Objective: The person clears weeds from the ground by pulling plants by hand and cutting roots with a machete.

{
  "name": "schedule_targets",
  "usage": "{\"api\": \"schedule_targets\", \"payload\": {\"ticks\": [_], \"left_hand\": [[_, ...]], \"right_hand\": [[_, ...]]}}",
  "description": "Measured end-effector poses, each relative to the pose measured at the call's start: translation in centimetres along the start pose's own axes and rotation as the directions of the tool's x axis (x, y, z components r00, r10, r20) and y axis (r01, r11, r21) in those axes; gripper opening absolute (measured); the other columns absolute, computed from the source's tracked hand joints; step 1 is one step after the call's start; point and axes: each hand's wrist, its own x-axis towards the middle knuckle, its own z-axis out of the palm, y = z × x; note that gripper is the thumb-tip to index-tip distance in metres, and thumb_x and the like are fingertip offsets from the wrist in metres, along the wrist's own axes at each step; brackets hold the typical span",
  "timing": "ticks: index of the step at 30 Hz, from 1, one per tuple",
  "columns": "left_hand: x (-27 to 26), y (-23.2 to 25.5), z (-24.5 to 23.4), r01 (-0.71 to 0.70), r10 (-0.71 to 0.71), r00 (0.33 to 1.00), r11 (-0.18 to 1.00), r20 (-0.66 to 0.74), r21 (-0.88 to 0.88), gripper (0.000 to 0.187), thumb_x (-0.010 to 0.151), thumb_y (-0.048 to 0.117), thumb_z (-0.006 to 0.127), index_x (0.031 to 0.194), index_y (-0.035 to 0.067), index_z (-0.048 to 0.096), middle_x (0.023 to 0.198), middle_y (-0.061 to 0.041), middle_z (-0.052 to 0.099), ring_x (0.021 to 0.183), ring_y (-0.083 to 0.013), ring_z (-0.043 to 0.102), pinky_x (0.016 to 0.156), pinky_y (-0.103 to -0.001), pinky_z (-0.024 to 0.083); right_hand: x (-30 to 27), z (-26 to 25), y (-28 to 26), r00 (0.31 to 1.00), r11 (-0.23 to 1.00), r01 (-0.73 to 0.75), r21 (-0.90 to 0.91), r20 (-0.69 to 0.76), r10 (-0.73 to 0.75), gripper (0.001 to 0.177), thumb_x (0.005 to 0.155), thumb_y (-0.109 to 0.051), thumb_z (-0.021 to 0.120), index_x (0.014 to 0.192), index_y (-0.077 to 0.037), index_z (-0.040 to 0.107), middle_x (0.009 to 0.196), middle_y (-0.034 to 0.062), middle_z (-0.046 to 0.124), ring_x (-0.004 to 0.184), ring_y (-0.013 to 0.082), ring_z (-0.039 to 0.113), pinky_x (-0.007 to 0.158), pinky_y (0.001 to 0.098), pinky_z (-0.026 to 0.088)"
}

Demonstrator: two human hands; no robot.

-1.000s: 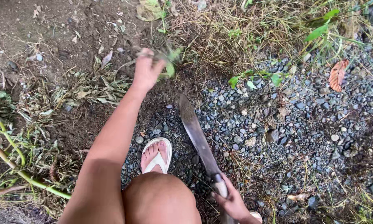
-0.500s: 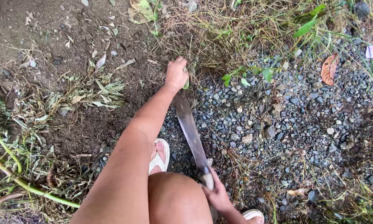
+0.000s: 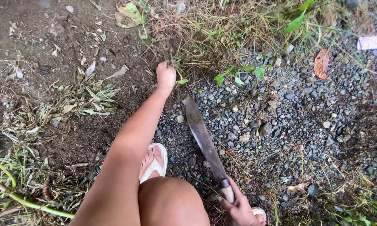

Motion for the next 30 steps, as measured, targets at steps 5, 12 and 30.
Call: {"api": "schedule_targets", "payload": {"ticks": [5, 12, 30], "left_hand": [[0.5, 1.6, -0.6, 0.062, -0.041, 0.997, 0.940, 0.069, -0.336, 0.024, 0.090, 0.007, 0.052, 0.098, -0.003, 0.072, 0.094, -0.016, 0.072, 0.083, -0.0255, 0.069, 0.076, -0.041, 0.057], [0.8, 5.4, -0.1, 0.478, -0.380, 0.878, 0.678, 0.290, -0.559, 0.025, 0.106, 0.025, 0.042, 0.093, 0.010, 0.055, 0.079, -0.004, 0.053, 0.070, -0.0180, 0.054, 0.064, -0.036, 0.044], [-3.9, 19.2, -6.9, -0.460, 0.206, 0.852, 0.735, 0.482, 0.499, 0.103, 0.052, 0.050, 0.090, 0.145, 0.023, 0.054, 0.165, -0.034, 0.018, 0.150, -0.0526, 0.006, 0.115, -0.066, 0.006]], "right_hand": [[0.3, 1.4, 1.1, 0.992, 0.961, -0.123, 0.248, 0.005, 0.126, 0.085, 0.084, -0.002, 0.077, 0.157, -0.013, 0.034, 0.103, 0.0030, 0.064, 0.089, 0.0097, 0.059, 0.081, 0.0211, 0.051], [7.6, 7.3, -4.9, 0.965, 0.915, -0.258, 0.309, 0.036, 0.260, 0.087, 0.086, -0.006, 0.074, 0.161, -0.019, 0.031, 0.103, 0.0075, 0.064, 0.085, 0.0153, 0.056, 0.074, 0.0271, 0.049], [9.1, 9.6, -4.0, 0.988, 0.954, -0.087, 0.287, -0.099, 0.120, 0.083, 0.088, -0.007, 0.074, 0.159, -0.015, 0.032, 0.111, 0.0073, 0.067, 0.093, 0.0147, 0.060, 0.084, 0.0268, 0.051]]}}
